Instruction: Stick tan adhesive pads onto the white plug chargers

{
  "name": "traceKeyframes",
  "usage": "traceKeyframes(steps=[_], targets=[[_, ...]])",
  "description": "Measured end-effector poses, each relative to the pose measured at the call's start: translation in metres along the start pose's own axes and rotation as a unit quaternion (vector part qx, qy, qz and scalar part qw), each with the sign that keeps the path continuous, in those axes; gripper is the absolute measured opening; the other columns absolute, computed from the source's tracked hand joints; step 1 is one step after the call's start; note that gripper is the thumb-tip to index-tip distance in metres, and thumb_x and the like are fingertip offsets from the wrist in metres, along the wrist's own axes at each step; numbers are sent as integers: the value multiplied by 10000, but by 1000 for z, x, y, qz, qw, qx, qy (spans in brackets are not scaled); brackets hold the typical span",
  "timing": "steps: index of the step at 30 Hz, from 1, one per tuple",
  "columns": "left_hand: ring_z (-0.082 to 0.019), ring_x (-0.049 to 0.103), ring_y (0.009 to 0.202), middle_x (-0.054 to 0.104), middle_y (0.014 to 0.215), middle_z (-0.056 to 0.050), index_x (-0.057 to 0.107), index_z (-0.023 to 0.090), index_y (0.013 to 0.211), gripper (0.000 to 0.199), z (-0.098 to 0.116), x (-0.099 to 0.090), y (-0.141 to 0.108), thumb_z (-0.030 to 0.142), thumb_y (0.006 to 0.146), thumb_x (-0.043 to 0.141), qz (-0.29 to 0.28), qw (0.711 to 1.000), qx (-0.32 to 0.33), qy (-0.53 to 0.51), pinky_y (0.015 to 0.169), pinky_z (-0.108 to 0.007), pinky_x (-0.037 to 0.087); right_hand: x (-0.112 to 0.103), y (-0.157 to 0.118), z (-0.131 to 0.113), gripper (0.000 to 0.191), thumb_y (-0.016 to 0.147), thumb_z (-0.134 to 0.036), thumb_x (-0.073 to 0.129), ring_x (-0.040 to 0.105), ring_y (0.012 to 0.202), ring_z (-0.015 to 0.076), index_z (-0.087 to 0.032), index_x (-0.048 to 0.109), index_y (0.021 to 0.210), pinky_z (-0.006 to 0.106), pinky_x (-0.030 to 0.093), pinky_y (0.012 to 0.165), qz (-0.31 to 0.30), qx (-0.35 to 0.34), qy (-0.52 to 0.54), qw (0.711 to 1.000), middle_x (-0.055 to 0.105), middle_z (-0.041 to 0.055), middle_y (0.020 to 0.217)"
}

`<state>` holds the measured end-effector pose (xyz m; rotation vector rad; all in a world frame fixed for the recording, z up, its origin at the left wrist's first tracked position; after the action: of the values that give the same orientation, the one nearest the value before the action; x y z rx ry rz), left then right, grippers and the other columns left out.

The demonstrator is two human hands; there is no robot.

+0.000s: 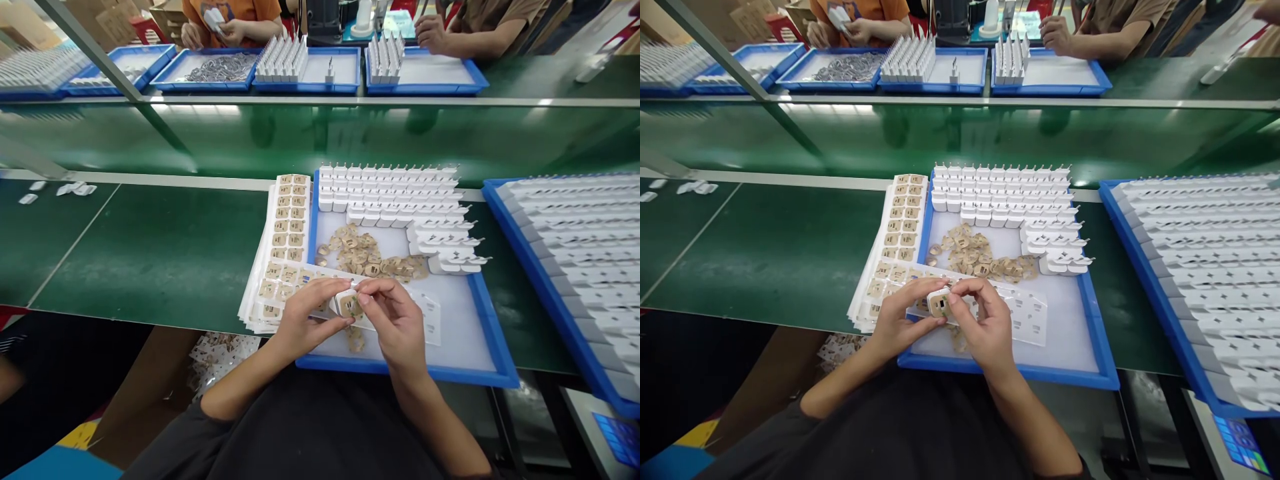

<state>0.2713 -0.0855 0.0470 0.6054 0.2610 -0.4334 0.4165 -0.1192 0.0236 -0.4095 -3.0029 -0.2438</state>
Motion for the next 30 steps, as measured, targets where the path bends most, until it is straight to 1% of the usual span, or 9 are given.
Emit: traceKeyframes(steps=[5, 10, 17, 23, 27, 30], targets=[[-225, 692, 1142, 737, 1208, -90, 618, 238, 1307, 492, 2, 0, 1, 241, 840, 775, 3, 1000, 4, -2, 1005, -366, 560, 2, 1, -2, 85, 934, -182, 656, 629, 921, 147, -265, 675, 939, 258, 512, 852, 1, -9, -13, 1000, 661, -10, 913], [-237, 696, 1135, 739, 1201, -93, 621, 241, 1307, 480, 2, -1, 1, 247, 849, 765, 4, 1000, 5, 0, 993, -380, 566, 2, 0, -5, 88, 937, -181, 650, 629, 913, 150, -266, 671, 943, 268, 510, 842, 4, -19, -29, 999, 663, -10, 907], [-236, 695, 1130, 742, 1186, -96, 624, 236, 1291, 462, 2, -2, 0, 244, 851, 764, 6, 1000, 3, 11, 989, -381, 569, 3, -3, -8, 76, 927, -184, 657, 627, 921, 167, -257, 655, 949, 296, 502, 827, 15, -35, -77, 996, 654, 0, 907], [-237, 698, 1127, 745, 1179, -95, 627, 232, 1282, 451, 4, -3, 0, 247, 853, 762, 7, 999, 10, 30, 991, -381, 571, 4, -4, -9, 96, 895, -187, 698, 632, 882, 172, -252, 638, 934, 314, 510, 803, 34, -50, -120, 991, 644, -1, 889], [-242, 706, 1117, 753, 1160, -102, 638, 224, 1269, 433, 7, -4, 0, 245, 855, 760, 18, 999, 22, 46, 979, -384, 578, 9, -4, -15, 105, 901, -168, 677, 634, 861, 178, -254, 629, 939, 331, 519, 783, 35, -78, -144, 986, 639, 1, 880], [-251, 713, 1107, 758, 1152, -104, 646, 226, 1262, 424, 10, -6, -2, 235, 854, 760, 36, 997, 39, 54, 967, -397, 586, 14, -5, -25, 135, 892, -140, 669, 627, 838, 185, -256, 622, 943, 347, 523, 778, 34, -134, -195, 971, 638, 5, 868]])
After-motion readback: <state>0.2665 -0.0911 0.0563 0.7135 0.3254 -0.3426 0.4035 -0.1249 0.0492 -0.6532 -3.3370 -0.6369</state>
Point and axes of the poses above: each hand's wrist, its own y-axis towards the middle knuckle, its own x-axis out of the palm, z = x × y, the point moved 9 cm from there along y, towards the middle knuckle
